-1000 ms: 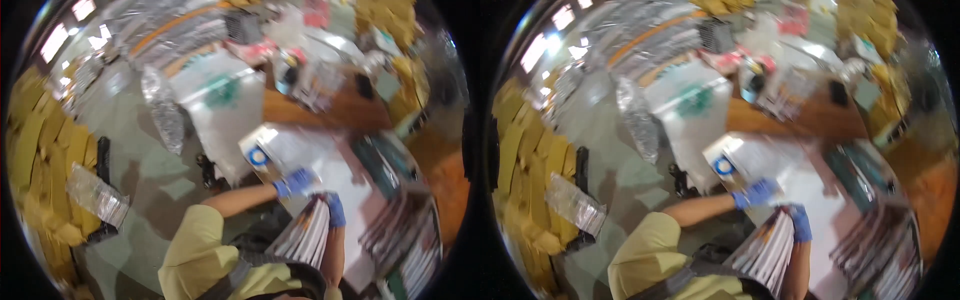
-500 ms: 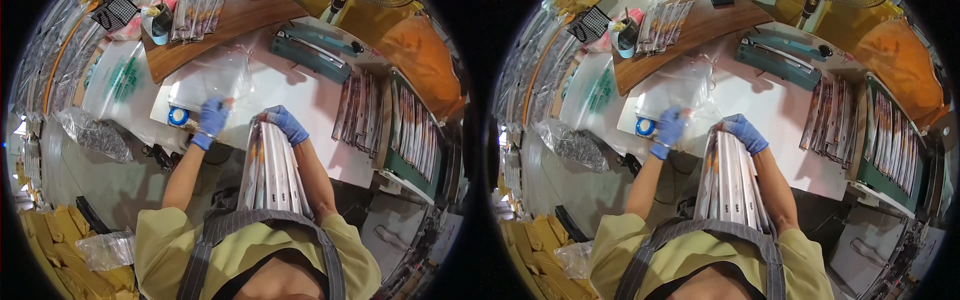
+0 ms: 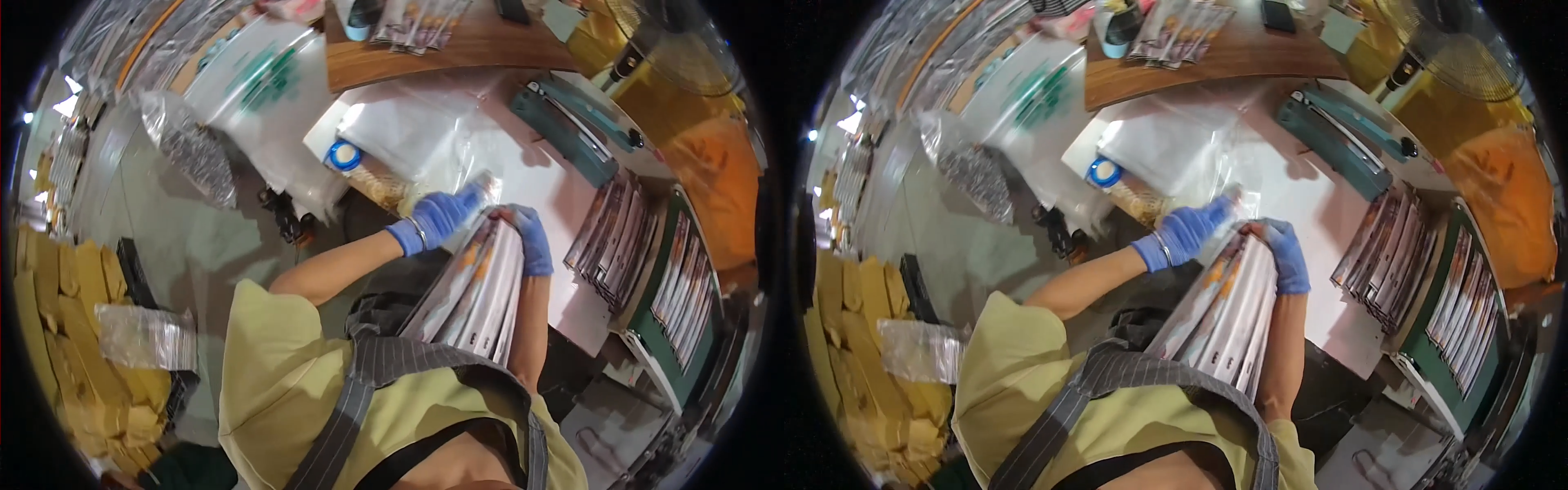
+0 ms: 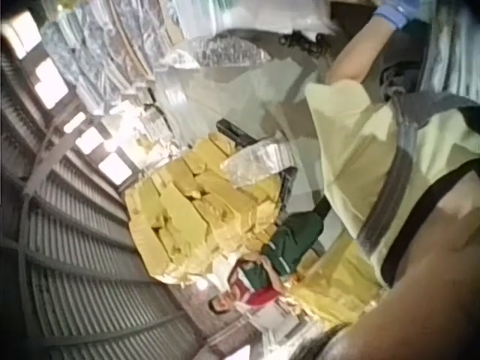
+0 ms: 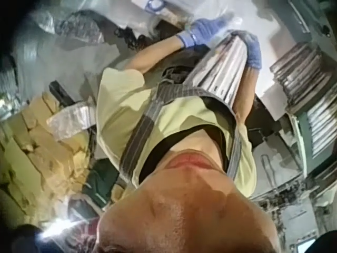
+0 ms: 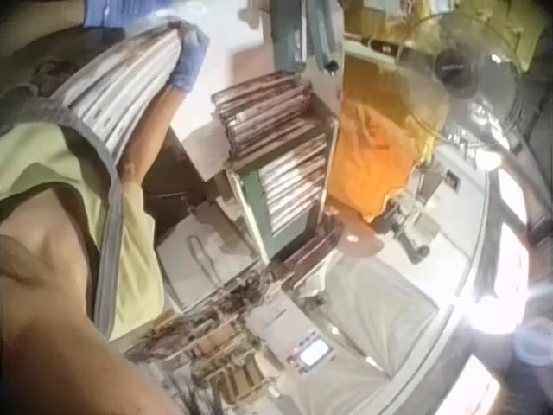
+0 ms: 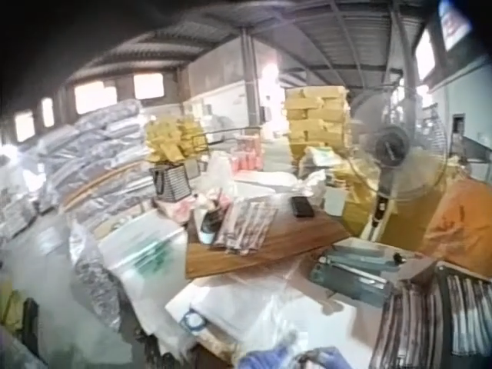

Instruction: Collecting bundles of wooden sticks from a machine, placing them into plastic bags, and sealing the bags using a heat sealer.

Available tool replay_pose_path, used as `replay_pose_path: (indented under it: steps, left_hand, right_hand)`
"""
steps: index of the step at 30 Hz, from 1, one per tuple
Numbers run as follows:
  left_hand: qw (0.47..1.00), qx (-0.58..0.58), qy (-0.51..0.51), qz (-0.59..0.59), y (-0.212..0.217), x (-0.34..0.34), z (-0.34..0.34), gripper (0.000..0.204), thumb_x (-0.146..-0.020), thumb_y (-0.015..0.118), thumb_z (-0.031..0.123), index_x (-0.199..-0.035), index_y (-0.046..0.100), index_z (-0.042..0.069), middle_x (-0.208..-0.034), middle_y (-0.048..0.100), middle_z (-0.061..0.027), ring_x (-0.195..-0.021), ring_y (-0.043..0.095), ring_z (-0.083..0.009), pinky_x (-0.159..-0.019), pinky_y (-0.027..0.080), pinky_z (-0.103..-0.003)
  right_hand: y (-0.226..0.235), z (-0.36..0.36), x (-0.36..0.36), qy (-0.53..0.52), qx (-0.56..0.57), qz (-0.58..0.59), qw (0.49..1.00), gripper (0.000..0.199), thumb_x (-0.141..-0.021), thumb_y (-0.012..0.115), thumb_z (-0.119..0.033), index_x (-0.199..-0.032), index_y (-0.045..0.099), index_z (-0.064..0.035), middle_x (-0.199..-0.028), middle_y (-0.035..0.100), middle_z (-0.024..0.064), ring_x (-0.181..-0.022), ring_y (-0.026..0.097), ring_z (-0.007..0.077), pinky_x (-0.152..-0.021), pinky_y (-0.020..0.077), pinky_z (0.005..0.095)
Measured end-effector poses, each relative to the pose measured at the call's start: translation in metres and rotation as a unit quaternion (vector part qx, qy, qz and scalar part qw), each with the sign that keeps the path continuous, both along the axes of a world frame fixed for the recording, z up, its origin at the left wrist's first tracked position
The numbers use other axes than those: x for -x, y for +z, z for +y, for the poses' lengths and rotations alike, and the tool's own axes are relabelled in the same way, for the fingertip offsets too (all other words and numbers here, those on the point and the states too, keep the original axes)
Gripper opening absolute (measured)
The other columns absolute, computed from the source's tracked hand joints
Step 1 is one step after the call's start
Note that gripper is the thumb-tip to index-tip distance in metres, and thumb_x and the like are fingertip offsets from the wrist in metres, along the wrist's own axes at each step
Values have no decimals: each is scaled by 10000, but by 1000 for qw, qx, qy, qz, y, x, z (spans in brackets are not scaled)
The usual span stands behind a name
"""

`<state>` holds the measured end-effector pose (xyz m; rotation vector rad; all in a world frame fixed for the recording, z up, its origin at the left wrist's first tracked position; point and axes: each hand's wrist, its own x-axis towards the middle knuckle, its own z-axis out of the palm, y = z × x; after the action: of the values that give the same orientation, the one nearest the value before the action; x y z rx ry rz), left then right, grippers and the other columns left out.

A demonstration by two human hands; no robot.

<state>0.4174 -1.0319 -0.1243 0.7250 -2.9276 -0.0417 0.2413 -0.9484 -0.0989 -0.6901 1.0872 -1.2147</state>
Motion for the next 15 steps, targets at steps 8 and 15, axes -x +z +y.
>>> replay_pose_path:
  steps: [8, 15]
  left_hand:
    - [966, 15, -67, 250, -35, -15, 36, 601, -777, 459, 41, -1323, 284, 223, -1341, 334, -65, -474, 530, -197, -390, 438, -273]
    - [955, -120, -266, 52, 35, -45, 127, 582, -750, 490, 66, -1262, 384, 321, -1189, 459, -161, -457, 517, -186, -386, 435, -281]
  right_hand:
    - [-37, 7, -21, -103, 65, 14, 992, 725, -819, 543, -258, -1355, 116, -22, -1348, 251, 185, -1215, 303, 224, -975, 274, 295]
    - [-20, 232, -89, -201, -146, 210, 946, 382, -895, 395, -266, -1141, 468, 17, -1123, 490, 113, -1043, 422, 172, -900, 327, 296]
